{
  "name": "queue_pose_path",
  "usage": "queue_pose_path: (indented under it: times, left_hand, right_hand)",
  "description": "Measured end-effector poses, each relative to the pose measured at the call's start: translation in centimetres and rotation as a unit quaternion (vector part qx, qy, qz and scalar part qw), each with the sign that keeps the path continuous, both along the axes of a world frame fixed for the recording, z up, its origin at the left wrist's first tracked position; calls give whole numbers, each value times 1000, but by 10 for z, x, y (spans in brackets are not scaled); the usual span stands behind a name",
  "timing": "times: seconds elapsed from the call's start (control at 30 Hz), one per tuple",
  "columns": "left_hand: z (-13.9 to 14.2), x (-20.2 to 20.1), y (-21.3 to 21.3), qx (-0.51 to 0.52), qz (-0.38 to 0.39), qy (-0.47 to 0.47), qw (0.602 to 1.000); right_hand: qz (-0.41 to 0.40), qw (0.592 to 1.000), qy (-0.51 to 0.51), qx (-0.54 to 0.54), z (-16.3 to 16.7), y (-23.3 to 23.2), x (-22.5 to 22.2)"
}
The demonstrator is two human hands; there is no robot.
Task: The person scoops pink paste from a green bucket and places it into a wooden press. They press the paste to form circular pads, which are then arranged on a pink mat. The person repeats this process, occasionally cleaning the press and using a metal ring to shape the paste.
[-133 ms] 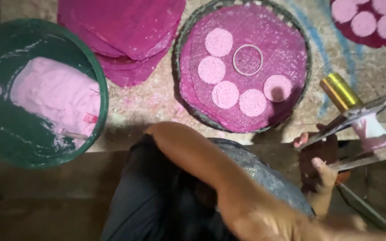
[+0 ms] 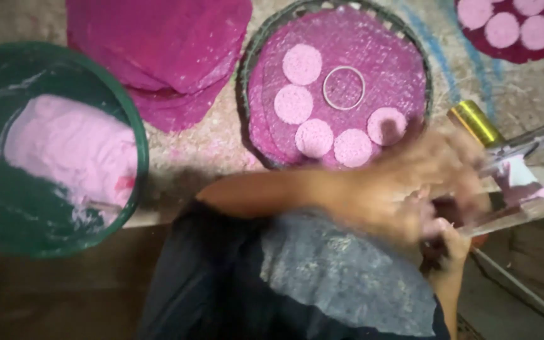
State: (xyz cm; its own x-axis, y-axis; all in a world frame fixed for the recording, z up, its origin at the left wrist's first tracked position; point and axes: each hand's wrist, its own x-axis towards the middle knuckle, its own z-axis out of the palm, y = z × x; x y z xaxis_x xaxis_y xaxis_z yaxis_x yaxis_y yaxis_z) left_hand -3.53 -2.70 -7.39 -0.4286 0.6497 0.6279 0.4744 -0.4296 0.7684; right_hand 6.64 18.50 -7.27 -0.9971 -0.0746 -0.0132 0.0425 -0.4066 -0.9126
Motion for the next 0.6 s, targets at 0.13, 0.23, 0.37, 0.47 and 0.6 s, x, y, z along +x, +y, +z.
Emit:
queue_pose_path:
  times: [0.13, 0.23, 0.37, 0.47, 0.6]
  left_hand:
    - [-50, -102, -68, -419, 297, 4, 858]
    - [-76, -103, -86, -427, 374, 79, 819]
    - [-98, -93, -90, -436, 407, 104, 796]
    - [-98, -79, -92, -432, 407, 105, 797]
    - [-87, -64, -99, -443, 401, 93, 796]
  right_hand:
    - [-89, 995, 5, 54, -9, -18, 5]
    - [-89, 995, -21, 47, -10, -20, 1]
    - [-54, 995, -27, 84, -9, -12, -14]
    - [-27, 989, -23, 143, -9, 1, -34]
    - [50, 980, -33, 188, -8, 17, -58]
